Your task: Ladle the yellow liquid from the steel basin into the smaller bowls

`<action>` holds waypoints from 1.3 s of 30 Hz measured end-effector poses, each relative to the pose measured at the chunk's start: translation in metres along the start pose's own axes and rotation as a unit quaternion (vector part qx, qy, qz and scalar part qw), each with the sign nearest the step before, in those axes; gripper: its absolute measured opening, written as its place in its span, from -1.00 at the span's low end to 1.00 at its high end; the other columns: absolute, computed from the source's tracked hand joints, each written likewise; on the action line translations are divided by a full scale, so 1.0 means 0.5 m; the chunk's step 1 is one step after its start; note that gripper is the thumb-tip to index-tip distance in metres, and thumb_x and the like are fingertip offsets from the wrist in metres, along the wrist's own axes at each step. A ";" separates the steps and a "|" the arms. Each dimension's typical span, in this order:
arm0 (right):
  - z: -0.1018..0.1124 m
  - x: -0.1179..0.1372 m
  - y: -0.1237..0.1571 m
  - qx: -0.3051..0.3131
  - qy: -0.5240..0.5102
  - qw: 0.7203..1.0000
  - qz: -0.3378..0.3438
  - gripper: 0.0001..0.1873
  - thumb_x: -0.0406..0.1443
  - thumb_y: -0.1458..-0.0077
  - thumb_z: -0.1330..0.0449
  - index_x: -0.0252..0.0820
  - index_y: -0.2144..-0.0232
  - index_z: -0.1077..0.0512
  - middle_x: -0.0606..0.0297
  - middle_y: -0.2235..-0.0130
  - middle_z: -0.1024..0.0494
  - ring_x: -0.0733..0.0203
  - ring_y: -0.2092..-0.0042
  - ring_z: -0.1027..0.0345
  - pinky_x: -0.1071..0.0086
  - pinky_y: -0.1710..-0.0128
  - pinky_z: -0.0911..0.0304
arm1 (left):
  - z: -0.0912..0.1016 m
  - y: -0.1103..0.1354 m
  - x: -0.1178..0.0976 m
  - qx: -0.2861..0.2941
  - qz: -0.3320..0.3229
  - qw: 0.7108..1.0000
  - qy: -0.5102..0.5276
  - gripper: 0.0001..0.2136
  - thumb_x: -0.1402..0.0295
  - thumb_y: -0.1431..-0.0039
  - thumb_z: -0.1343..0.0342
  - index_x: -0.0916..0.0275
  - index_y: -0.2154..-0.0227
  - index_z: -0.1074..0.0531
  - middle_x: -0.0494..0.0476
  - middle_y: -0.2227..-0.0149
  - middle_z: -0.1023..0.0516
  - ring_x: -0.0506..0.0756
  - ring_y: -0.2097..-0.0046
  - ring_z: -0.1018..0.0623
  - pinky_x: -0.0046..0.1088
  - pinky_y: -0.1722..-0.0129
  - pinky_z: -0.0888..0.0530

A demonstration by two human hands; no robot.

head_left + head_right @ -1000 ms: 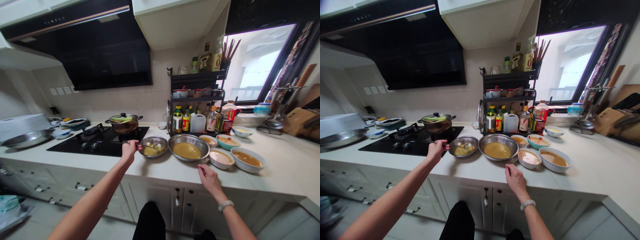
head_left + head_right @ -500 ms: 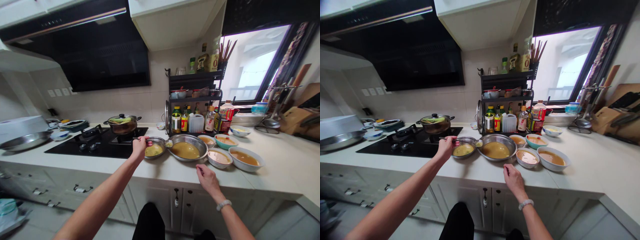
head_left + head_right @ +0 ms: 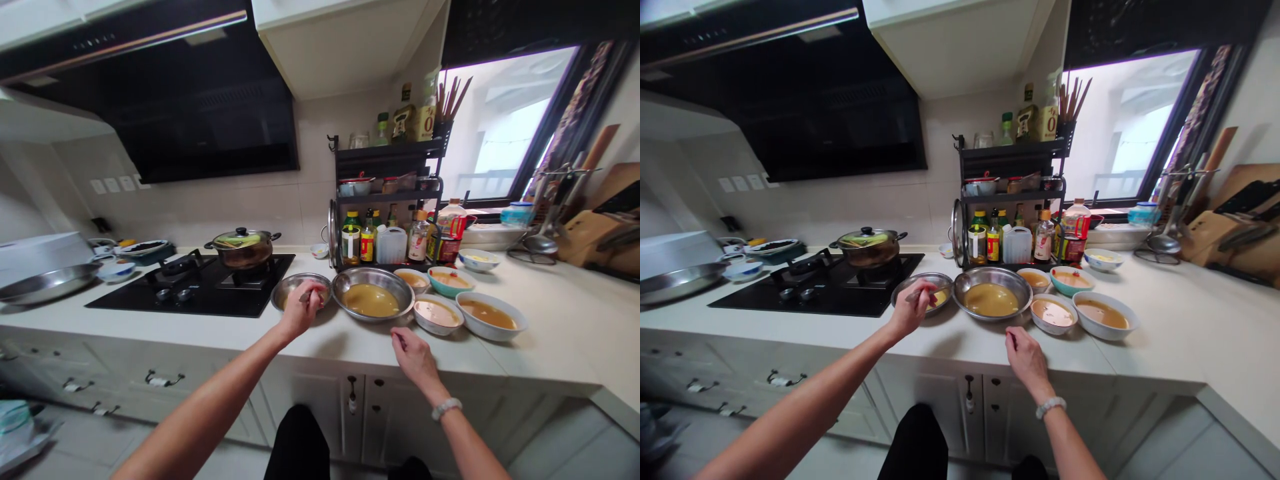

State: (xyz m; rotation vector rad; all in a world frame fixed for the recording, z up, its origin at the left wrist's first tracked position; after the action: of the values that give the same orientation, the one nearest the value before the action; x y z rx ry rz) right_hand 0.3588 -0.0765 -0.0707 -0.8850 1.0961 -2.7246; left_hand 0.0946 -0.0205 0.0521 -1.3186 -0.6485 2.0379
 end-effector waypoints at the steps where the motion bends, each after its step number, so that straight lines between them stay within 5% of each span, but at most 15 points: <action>1: -0.001 -0.001 0.000 0.000 0.002 1.000 0.000 -0.71 -0.24 -0.11 0.05 -0.20 0.36 -0.45 0.18 0.40 -0.55 0.19 0.42 -0.40 0.37 0.39 -0.25 | 0.012 -0.001 0.002 -0.017 0.009 1.000 0.004 -0.81 0.36 -0.14 0.11 0.26 0.37 -0.40 0.12 0.45 -0.51 0.01 0.49 -0.53 -0.49 0.46 -0.45; 7: -0.007 -0.009 0.002 0.002 -0.004 1.000 -0.001 -0.71 -0.24 -0.11 0.05 -0.20 0.33 -0.46 0.18 0.37 -0.56 0.19 0.40 -0.41 0.36 0.37 -0.26 | 0.113 -0.008 0.072 -0.173 0.135 0.975 0.032 -0.76 0.29 -0.15 0.14 0.28 0.37 -0.39 0.08 0.57 -0.51 0.07 0.53 -0.55 -0.47 0.50 -0.45; 12: -0.006 -0.007 0.001 -0.001 -0.007 1.000 -0.006 -0.71 -0.24 -0.10 0.05 -0.19 0.34 -0.45 0.17 0.36 -0.56 0.17 0.39 -0.42 0.36 0.37 -0.28 | 0.159 0.020 0.127 -0.176 0.200 0.962 -0.055 -0.81 0.32 -0.08 0.09 0.25 0.43 -0.40 0.06 0.63 -0.49 0.09 0.57 -0.53 -0.47 0.54 -0.42; 21: -0.003 -0.003 0.000 0.003 0.002 1.000 -0.002 -0.70 -0.23 -0.11 0.06 -0.19 0.34 -0.44 0.17 0.37 -0.55 0.15 0.37 -0.42 0.34 0.35 -0.28 | 0.152 0.046 0.159 -0.166 0.216 0.961 -0.047 -0.84 0.36 -0.03 0.08 0.24 0.47 -0.40 0.05 0.66 -0.48 0.09 0.58 -0.53 -0.45 0.53 -0.44; 27: -0.006 -0.006 0.002 0.002 0.007 1.000 -0.001 -0.70 -0.23 -0.12 0.06 -0.20 0.33 -0.45 0.16 0.35 -0.56 0.16 0.37 -0.43 0.34 0.34 -0.29 | 0.158 0.046 0.191 -0.257 0.317 0.906 0.109 -0.84 0.48 0.06 0.09 0.34 0.50 -0.39 0.07 0.68 -0.46 0.09 0.62 -0.52 -0.39 0.53 -0.49; 32: -0.003 -0.002 0.001 -0.002 0.003 1.000 0.008 -0.70 -0.24 -0.11 0.05 -0.21 0.34 -0.46 0.17 0.37 -0.56 0.17 0.38 -0.42 0.36 0.35 -0.28 | 0.167 0.040 0.179 -0.300 0.325 0.884 0.153 -0.85 0.52 0.12 0.08 0.39 0.52 -0.40 0.09 0.68 -0.45 0.04 0.63 -0.51 -0.43 0.54 -0.50; 39: -0.003 -0.001 0.000 -0.003 0.005 1.000 0.008 -0.69 -0.23 -0.12 0.07 -0.21 0.35 -0.45 0.16 0.38 -0.55 0.17 0.39 -0.42 0.36 0.37 -0.27 | 0.160 0.014 0.144 -0.303 0.296 0.889 0.176 -0.86 0.51 0.11 0.07 0.39 0.54 -0.40 0.09 0.64 -0.45 0.03 0.62 -0.50 -0.46 0.58 -0.48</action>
State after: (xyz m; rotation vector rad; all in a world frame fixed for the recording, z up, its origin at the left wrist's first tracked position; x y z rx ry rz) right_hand 0.3584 -0.0757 -0.0718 -0.8605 1.1082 -2.7182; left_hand -0.0031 0.0211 0.0334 -2.4392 -0.8158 2.0095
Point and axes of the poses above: each hand's wrist, its own y-axis away from the middle knuckle, its own z-axis out of the back of the hand, x = y × z, the point moved 3 cm from there along -y, towards the middle knuckle
